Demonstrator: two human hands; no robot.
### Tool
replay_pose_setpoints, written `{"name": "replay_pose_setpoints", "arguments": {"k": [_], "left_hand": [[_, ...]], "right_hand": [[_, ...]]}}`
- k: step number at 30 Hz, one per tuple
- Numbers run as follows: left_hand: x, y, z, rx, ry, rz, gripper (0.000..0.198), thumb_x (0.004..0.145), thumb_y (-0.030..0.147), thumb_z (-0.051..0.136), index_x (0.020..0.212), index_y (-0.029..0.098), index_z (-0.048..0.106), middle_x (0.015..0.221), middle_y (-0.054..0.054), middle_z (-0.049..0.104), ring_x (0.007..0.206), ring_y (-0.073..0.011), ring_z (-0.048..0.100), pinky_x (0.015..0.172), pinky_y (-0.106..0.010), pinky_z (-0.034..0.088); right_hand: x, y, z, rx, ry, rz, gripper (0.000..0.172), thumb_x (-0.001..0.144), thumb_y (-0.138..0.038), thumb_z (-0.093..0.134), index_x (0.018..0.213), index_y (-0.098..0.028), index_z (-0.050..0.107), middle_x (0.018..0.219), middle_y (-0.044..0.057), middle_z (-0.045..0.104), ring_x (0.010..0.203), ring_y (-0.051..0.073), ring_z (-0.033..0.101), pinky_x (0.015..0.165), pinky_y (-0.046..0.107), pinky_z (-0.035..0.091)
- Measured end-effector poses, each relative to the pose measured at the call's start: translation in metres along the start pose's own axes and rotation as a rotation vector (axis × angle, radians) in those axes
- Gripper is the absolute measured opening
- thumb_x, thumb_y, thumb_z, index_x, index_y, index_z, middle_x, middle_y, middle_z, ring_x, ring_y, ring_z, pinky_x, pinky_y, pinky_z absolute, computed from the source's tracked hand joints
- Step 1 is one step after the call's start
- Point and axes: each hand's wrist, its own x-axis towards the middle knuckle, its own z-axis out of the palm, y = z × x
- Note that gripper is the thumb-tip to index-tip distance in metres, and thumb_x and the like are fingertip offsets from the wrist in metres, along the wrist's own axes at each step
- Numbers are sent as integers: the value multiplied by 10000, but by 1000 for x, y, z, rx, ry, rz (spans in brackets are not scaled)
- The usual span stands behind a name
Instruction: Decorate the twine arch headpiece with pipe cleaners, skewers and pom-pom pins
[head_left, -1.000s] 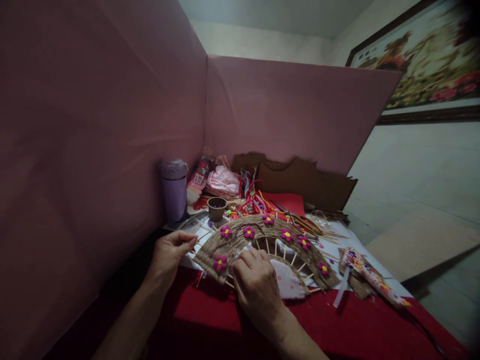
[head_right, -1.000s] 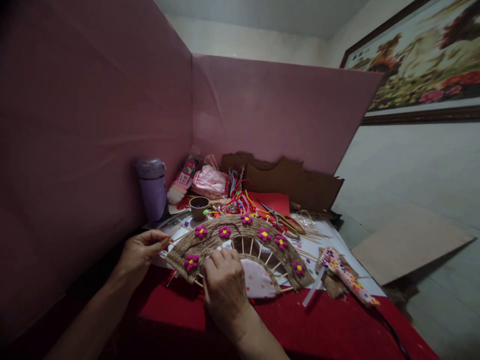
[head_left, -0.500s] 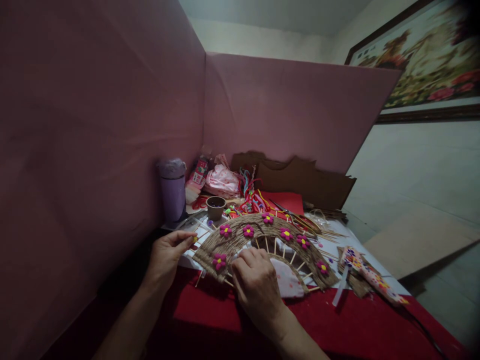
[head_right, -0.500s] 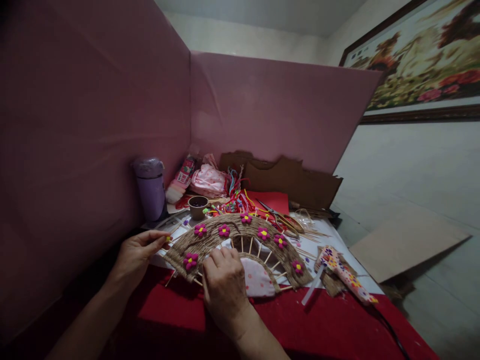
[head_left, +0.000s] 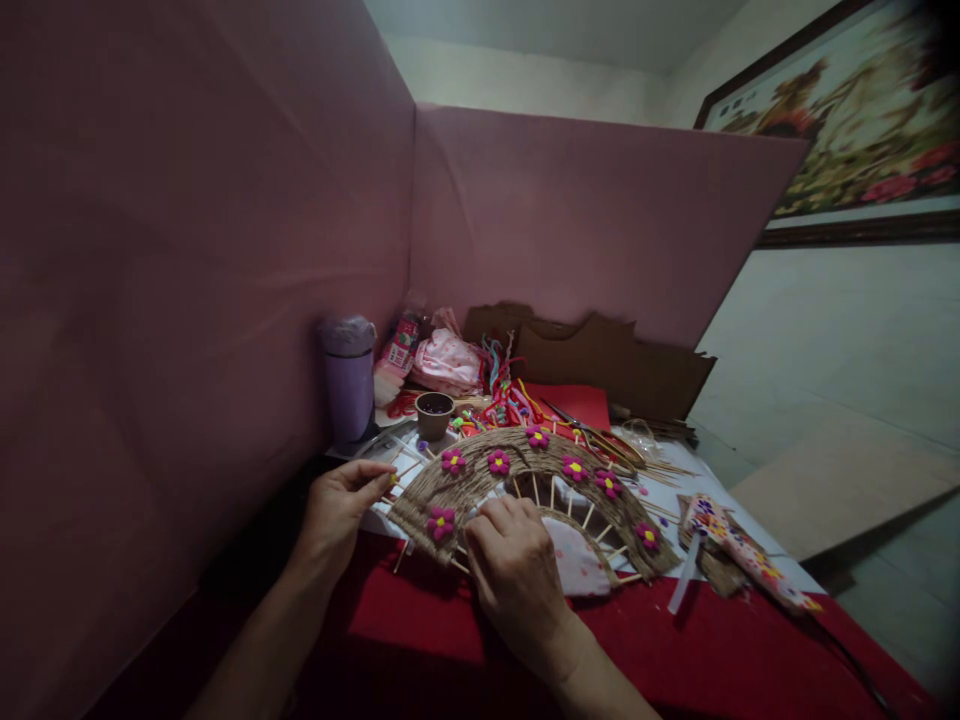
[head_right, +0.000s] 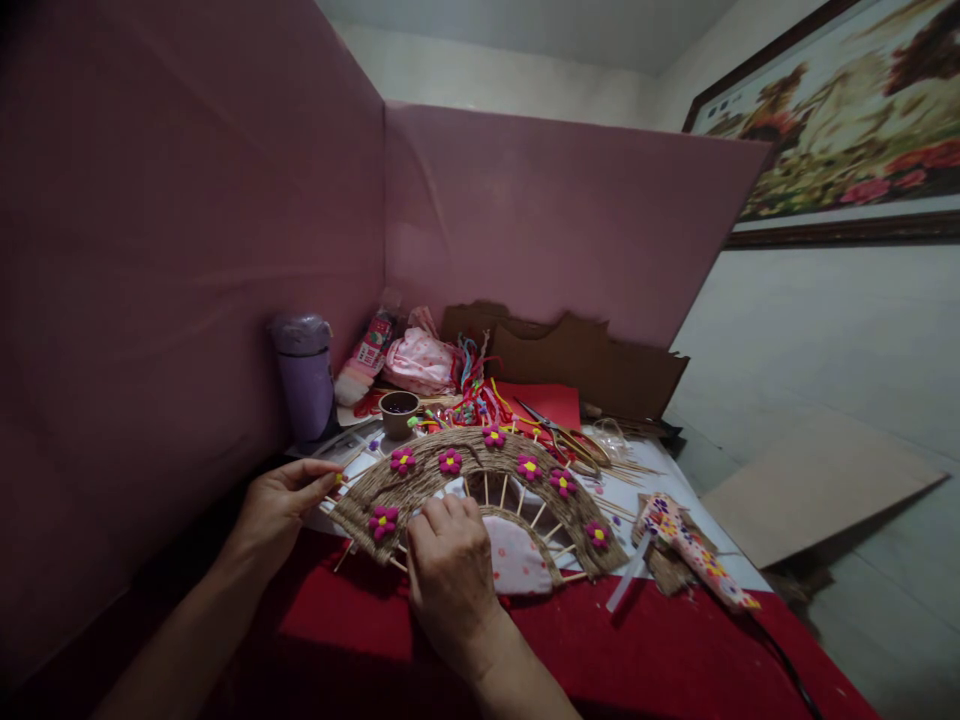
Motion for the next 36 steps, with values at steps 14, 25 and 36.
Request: {"name": "replay_pose_setpoints", "arguments": {"k": [14,25,36], "left_hand": [[0,-1,1,21,32,26,258,429,288,818,607,138,707,519,-13,639,499,-101,530,504,-193,385],[0,-3,0,10,32,31,275,429,301,820,617,135,707,519,-3,638,499,-90,524,509,-186,379],[1,-4,1,1,44,14,304,410,308,827,621,128,702,512,-6,636,491,-97,521,495,-193,371]], "right_hand": [[1,-1,1,23,-28,19,189,857,-154,459,679,-171,522,757,52,534,735,186,420,676,333,286],[0,-1,2,22,-18,24,177,848,-151,475,676,-165,516,746,48,531,734,189,411,672,336,281],[0,-1,2,29,-30,25,169,846,-154,486,681,-163,519,754,49,536,735,189,413,678,338,282]]}}
